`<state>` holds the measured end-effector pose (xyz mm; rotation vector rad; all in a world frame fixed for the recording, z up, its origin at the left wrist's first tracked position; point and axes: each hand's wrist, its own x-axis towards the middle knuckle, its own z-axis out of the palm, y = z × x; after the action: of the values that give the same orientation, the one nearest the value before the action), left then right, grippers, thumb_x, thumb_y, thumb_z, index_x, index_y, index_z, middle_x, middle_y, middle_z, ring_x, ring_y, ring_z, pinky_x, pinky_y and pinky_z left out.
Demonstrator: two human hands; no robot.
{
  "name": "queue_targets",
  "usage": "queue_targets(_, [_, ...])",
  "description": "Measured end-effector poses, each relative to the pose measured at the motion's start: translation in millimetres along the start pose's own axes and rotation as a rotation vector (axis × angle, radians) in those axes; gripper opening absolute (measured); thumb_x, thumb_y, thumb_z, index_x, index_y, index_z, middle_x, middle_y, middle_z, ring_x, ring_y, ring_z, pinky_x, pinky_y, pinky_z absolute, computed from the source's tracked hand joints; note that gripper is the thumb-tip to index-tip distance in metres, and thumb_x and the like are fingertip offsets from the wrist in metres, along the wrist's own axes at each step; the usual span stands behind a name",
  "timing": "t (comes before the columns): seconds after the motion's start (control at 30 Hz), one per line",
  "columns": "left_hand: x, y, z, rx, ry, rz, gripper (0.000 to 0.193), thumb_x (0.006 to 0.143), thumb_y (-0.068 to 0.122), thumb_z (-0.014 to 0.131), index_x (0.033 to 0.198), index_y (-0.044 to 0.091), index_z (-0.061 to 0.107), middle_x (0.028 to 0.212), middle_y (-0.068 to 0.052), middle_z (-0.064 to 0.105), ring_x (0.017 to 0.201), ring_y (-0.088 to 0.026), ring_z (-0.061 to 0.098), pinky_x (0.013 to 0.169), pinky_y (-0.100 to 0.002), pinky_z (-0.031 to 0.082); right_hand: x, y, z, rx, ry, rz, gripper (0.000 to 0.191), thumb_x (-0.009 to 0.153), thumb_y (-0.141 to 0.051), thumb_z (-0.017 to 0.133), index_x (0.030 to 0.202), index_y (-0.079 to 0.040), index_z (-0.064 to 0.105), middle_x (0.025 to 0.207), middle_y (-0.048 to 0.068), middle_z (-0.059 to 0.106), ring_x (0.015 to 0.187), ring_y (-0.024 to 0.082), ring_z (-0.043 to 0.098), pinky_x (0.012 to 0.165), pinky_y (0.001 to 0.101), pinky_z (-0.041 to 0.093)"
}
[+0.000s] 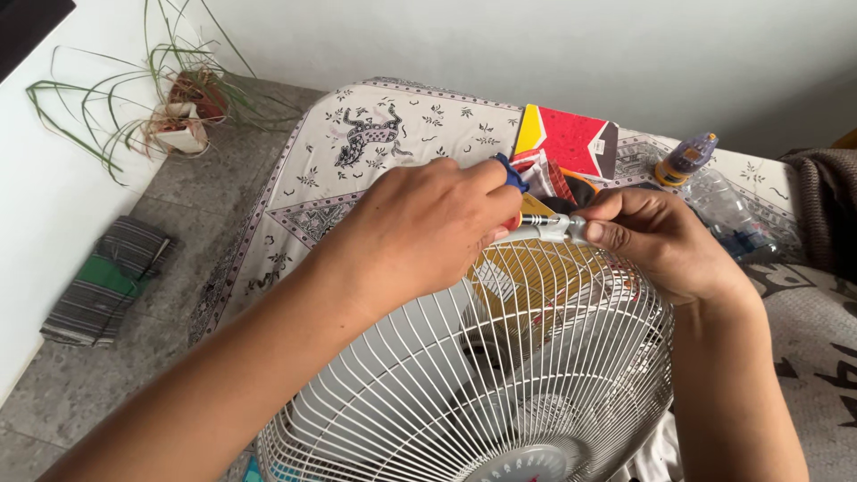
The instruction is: The person reassembles an electric table fan, using a screwdriver to tighten the clip holding the front guard ring, then fits the guard onto the fan body and spins the blades to check it. They hold the guard and fan steady with both hands while working.
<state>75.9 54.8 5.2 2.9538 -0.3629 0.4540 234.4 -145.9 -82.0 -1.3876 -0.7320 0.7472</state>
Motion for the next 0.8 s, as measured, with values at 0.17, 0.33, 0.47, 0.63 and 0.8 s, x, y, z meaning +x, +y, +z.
queue_targets(0.17, [4.6, -0.9, -1.0, -0.082, -0.134, -0.144, 0.016, 0.078, 0.022, 0.054, 0.083, 0.007, 0.051, 0.075, -0.007, 0.054, 0.061, -0.025, 0.058, 0.053, -0.040, 0.046, -2.6, 4.3, 1.3, 0.025, 0.054, 0.014, 0.009, 0.075, -0.002, 0.060, 0.085, -0.002, 0.060, 0.078, 0.003, 0.063, 0.071, 0.008, 0.056, 0.061, 0.0194, 0.044])
queue_targets(0.33, [11.5, 0.4, 2.4, -0.084, -0.272, -0.279, 0.028, 0.088, 0.029, 0.045, 0.073, 0.007, 0.055, 0.072, -0.008, 0.055, 0.066, -0.024, 0.059, 0.059, -0.039, 0.047, -2.2, 5.9, -0.9, 0.025, 0.035, 0.023, 0.009, 0.077, -0.002, 0.061, 0.086, -0.002, 0.062, 0.076, 0.003, 0.061, 0.065, 0.007, 0.053, 0.054, 0.0183, 0.040])
queue_targets(0.47, [11.9, 2.3, 3.2, -0.084, -0.159, -0.233, 0.025, 0.085, 0.025, 0.047, 0.072, 0.007, 0.057, 0.076, -0.007, 0.054, 0.068, -0.023, 0.058, 0.060, -0.038, 0.046, -2.7, 5.6, -0.4, -0.035, 0.059, 0.017, 0.010, 0.075, -0.002, 0.061, 0.085, -0.002, 0.062, 0.076, 0.003, 0.062, 0.067, 0.007, 0.055, 0.054, 0.0176, 0.040])
queue_targets(0.63, [6.9, 11.2, 4.1, 0.019, -0.041, -0.173, 0.016, 0.080, 0.021, 0.051, 0.073, 0.007, 0.057, 0.077, -0.005, 0.053, 0.067, -0.020, 0.056, 0.057, -0.035, 0.046, -1.6, 4.6, 1.9, -0.005, 0.084, 0.025, 0.011, 0.075, -0.001, 0.061, 0.086, -0.003, 0.061, 0.078, 0.003, 0.062, 0.071, 0.008, 0.055, 0.062, 0.0193, 0.043])
queue_targets(0.8, [3.0, 19.6, 5.3, 0.146, 0.129, -0.093, 0.011, 0.075, 0.018, 0.056, 0.071, 0.008, 0.056, 0.076, -0.003, 0.054, 0.068, -0.019, 0.056, 0.054, -0.034, 0.046, -2.9, 3.2, 2.0, -0.023, 0.088, 0.029, 0.010, 0.076, -0.004, 0.061, 0.086, -0.003, 0.061, 0.079, 0.003, 0.061, 0.073, 0.009, 0.055, 0.063, 0.0214, 0.043])
